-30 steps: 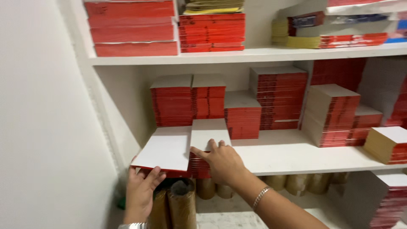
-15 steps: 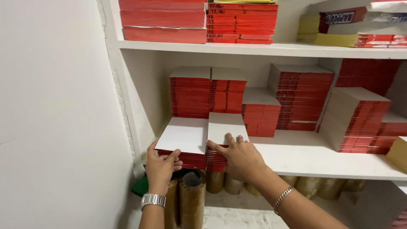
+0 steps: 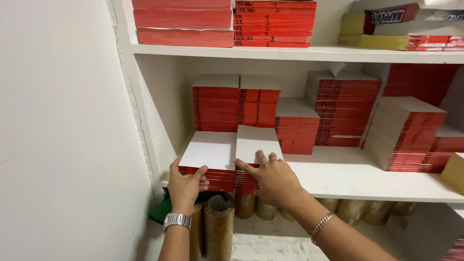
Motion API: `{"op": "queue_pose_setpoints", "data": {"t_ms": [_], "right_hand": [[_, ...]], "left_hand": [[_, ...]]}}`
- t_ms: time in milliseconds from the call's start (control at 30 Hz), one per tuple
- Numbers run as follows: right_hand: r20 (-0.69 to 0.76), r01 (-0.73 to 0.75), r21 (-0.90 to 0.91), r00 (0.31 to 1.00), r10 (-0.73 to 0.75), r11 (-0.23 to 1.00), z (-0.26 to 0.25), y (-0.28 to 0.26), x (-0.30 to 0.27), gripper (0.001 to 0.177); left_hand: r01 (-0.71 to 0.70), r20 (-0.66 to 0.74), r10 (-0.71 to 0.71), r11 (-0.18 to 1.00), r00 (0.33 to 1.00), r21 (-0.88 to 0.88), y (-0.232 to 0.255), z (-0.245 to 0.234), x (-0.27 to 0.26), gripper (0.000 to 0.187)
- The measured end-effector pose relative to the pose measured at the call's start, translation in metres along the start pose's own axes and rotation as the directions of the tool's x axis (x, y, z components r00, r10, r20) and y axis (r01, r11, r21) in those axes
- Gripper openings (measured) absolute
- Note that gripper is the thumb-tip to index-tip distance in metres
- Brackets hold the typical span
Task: The person repeatedly picks up stacks of white and red papers from a shelf, moves them to a lower surface, and flips through the pages. They then return the papers to the shelf, stacking them neatly. The person also handles a yellow notepad, flipping through its pages before placing it on the shelf.
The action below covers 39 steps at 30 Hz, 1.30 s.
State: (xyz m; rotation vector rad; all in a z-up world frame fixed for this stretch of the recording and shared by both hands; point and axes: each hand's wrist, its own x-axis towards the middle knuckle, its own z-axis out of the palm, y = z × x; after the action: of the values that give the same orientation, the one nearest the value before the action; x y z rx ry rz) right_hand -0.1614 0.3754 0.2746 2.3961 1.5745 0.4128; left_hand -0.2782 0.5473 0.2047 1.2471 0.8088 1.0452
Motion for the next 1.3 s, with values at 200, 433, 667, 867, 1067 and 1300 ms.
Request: {"op": "queue_pose_setpoints", "data": {"t_ms": [200,433,667,867,1067,1300], "right_hand": [[-0.024,0.003,-0.025,1.0,-0.004,1.0,0.017,-0.001,0.002,0.097],[-0.396,0.062,-0.015,0.916,-0.063,0.998,0.101,0.008,0.012,0.106],[-0.542,0.14,0.103,0.838,-0.062,0.985,0.138,0.032,-0.026,0.073],[-0.398,-0.004,0.306,0.908,0.132,0.952,0.184,0.106,-0.082,0.064],[-0.178,-0.403,0.37,0.854,0.489,0.837,0.279,0.199,-0.188,0.066],[0.238,-0.801,0.389,0.565,0.79,0.455,0.354,0.251,-0.356,0.063]], "left_hand": [[-0.016,-0.018,0.016,1.0,1.0,0.012,-0.002,-0.001,-0.008,0.096],[0.09,-0.224,-0.074,0.994,0.972,0.061,-0.072,0.009,-0.032,0.087],[0.03,0.014,-0.035,0.963,0.999,0.267,-0.209,0.058,-0.034,0.018],[0.127,0.314,-0.257,0.916,0.914,0.381,-0.249,0.149,-0.079,0.016],[-0.069,0.592,-0.24,0.89,0.769,0.45,-0.271,0.233,-0.152,0.017],[-0.378,0.808,-0.231,0.792,0.541,0.48,-0.282,0.318,-0.249,0.013]]}}
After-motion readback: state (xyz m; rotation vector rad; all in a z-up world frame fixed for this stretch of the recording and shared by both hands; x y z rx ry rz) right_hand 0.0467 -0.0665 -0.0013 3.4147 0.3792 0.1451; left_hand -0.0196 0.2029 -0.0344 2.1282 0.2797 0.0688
